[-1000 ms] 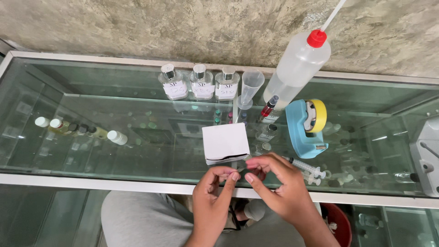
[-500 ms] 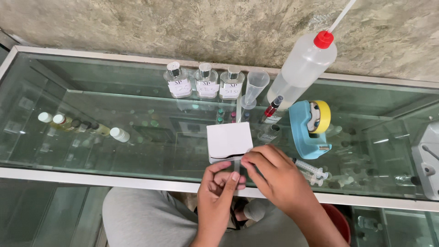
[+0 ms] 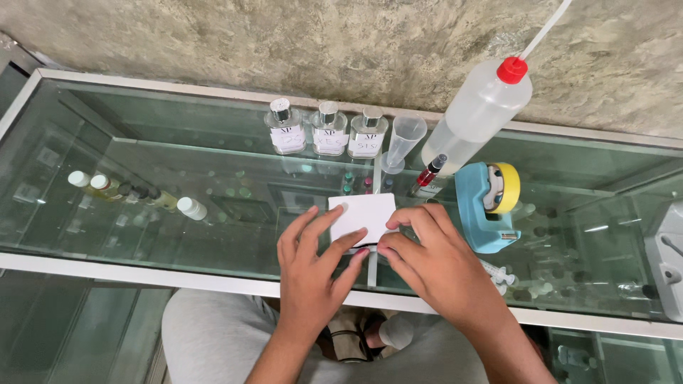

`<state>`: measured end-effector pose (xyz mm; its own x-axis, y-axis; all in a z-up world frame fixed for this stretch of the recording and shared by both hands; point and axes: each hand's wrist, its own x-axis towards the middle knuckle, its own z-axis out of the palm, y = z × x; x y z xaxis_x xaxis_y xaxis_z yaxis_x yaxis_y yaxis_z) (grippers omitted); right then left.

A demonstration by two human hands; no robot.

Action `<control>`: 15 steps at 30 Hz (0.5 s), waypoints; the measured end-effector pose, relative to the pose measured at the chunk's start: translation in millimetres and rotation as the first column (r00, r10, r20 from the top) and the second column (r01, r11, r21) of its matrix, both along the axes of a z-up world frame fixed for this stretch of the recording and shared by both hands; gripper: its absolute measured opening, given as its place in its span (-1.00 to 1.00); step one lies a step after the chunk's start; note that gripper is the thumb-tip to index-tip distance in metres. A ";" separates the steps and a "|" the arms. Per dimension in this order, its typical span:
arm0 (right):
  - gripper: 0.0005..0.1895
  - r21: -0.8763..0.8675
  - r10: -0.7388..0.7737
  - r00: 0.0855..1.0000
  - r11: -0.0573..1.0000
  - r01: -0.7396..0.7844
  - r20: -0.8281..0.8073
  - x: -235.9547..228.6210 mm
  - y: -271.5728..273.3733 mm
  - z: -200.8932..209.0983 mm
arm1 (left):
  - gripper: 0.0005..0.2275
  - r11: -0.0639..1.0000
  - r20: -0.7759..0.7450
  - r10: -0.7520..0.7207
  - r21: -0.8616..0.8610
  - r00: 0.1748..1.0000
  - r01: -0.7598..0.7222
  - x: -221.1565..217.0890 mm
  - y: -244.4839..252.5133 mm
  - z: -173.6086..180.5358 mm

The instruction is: The person fills small pink bottles with liquid using a squeeze bottle and a syringe, then caps them. The person places the filled bottles into a small cardboard box and seals it with tape.

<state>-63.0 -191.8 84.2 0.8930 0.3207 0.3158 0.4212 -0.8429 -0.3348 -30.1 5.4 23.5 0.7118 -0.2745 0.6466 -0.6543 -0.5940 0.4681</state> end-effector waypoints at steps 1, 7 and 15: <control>-0.78 -0.001 0.000 1.000 1.000 0.000 -0.001 1.3 0.2 0.2 | -0.78 1.000 -0.001 0.000 -0.001 1.000 0.000 0.5 -1.1 -0.2; -0.86 -0.093 0.051 0.993 0.995 -0.041 0.104 4.7 2.1 -1.0 | -0.84 0.999 -0.013 -0.002 -0.042 1.000 0.001 2.1 -5.2 -2.9; -0.84 -0.140 0.068 0.989 0.989 -0.049 0.132 11.7 2.4 2.6 | -0.90 0.988 -0.060 -0.073 -0.141 0.996 0.064 5.7 -8.3 -3.9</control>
